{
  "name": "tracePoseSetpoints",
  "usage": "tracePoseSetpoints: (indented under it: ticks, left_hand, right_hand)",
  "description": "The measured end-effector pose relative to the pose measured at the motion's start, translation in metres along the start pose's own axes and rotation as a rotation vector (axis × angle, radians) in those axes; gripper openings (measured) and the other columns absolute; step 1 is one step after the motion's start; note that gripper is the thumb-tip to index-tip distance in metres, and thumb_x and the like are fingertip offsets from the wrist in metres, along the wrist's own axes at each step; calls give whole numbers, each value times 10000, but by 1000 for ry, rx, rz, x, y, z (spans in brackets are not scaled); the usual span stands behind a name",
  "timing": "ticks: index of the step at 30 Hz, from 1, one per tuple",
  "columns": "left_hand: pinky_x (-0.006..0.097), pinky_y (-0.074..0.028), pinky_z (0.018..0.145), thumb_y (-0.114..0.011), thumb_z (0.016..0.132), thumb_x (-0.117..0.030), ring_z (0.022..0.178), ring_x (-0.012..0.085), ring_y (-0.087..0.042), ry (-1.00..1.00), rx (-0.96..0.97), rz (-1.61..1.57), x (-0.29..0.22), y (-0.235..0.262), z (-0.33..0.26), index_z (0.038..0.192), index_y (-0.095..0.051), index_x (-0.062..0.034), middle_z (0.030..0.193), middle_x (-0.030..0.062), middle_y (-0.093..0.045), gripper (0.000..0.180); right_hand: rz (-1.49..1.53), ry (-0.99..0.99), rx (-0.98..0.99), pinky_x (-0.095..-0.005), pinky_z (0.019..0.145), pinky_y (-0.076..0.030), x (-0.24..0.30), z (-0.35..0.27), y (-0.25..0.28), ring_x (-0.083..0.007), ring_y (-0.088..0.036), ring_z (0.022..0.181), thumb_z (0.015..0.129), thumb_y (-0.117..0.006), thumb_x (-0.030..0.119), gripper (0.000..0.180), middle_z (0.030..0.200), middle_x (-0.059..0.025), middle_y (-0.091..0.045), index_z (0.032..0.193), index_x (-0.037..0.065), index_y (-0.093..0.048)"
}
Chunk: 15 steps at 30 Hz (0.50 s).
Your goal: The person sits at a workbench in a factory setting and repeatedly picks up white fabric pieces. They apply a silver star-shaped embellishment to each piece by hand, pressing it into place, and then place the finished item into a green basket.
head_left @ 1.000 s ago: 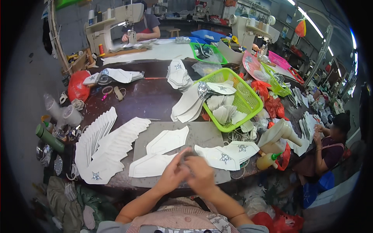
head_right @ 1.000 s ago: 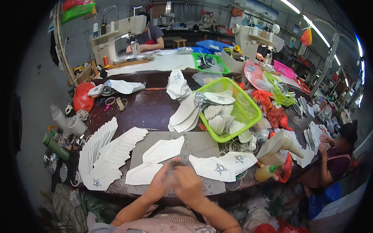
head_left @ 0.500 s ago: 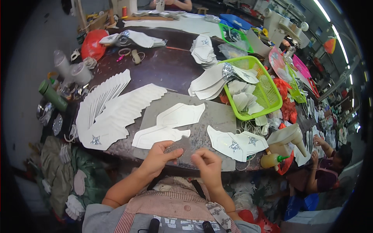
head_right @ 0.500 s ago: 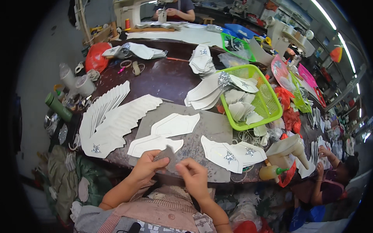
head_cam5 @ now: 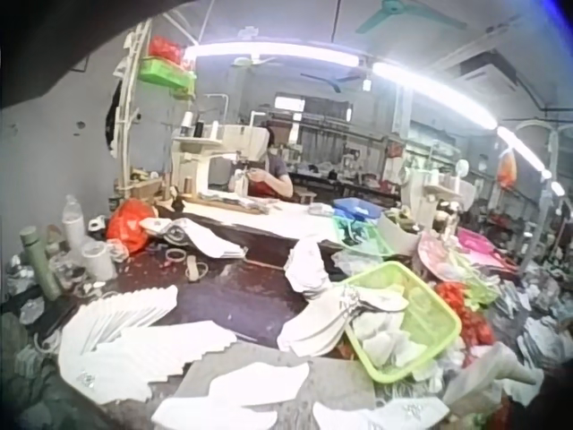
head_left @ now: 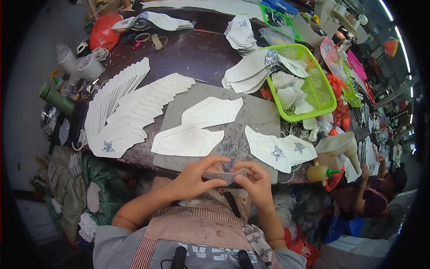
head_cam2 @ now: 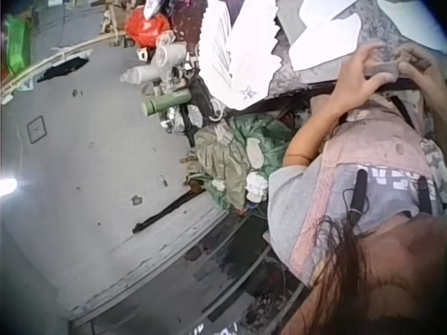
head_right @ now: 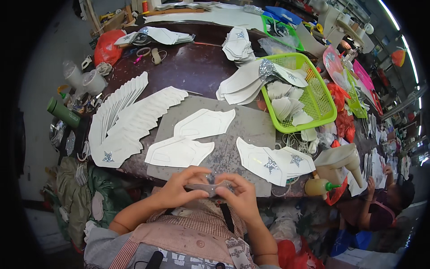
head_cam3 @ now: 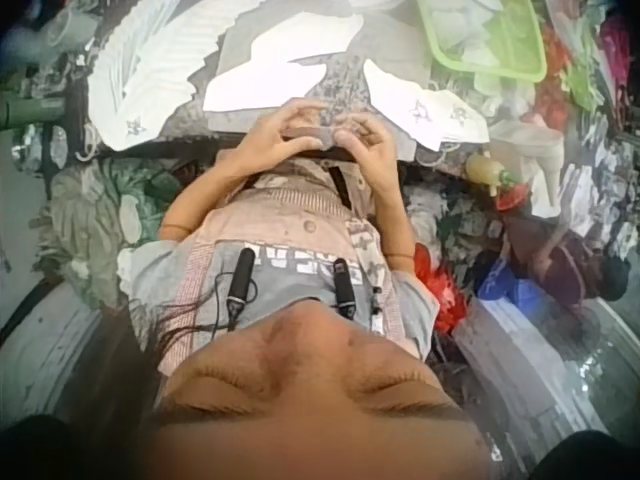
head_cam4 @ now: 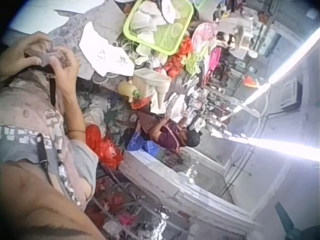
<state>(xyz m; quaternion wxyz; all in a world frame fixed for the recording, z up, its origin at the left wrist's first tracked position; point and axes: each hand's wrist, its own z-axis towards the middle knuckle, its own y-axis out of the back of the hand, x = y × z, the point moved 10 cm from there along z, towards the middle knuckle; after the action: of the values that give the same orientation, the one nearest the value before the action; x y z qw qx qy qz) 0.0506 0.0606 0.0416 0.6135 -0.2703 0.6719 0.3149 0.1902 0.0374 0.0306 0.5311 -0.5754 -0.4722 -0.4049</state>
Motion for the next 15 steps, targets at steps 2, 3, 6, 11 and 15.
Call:
tracePoseSetpoints:
  ticks: [2,3,6,11,15]
  left_hand:
    - [380,-436,928,-698,823,-148,1031,256,-607,-219,-137,249,-13,23,21,1256,-505,-34,1076,130,-646,488]
    - [388,-417,954,-693,820,-138,1059,263,-586,-302,-235,473,-18,38,36,1255,-514,-29,1122,137,-623,484]
    - [409,-397,974,-667,823,-139,1095,295,-538,-390,-279,938,13,45,60,1226,-544,-19,1196,149,-573,438]
    - [390,-410,903,-669,810,-122,976,272,-574,-408,-289,848,22,47,59,1077,-623,-10,1043,119,-631,293]
    - [359,-406,842,-700,783,-97,836,220,-608,-313,-181,434,-8,42,41,880,-679,-22,856,80,-674,124]
  right_hand:
    - [0,-57,-75,-225,782,-456,-9,-8,17,-100,-588,862,901,-612,60,136,961,-42,-638,1004,-29,-622]
    - [-6,-36,-145,-218,772,-454,-10,-12,31,-95,-586,849,906,-604,58,123,954,-39,-639,995,-25,-624]
    - [20,-42,-202,-212,767,-442,-22,-25,43,-78,-571,840,916,-584,48,117,933,-32,-642,999,-23,-628]
    - [-43,-69,-98,-232,818,-442,-16,-39,24,-96,-580,888,925,-575,51,145,949,-54,-656,1012,-43,-644]
    - [-77,-51,-71,-239,818,-452,10,-34,5,-105,-589,914,915,-599,56,199,989,-79,-668,1072,-53,-653]
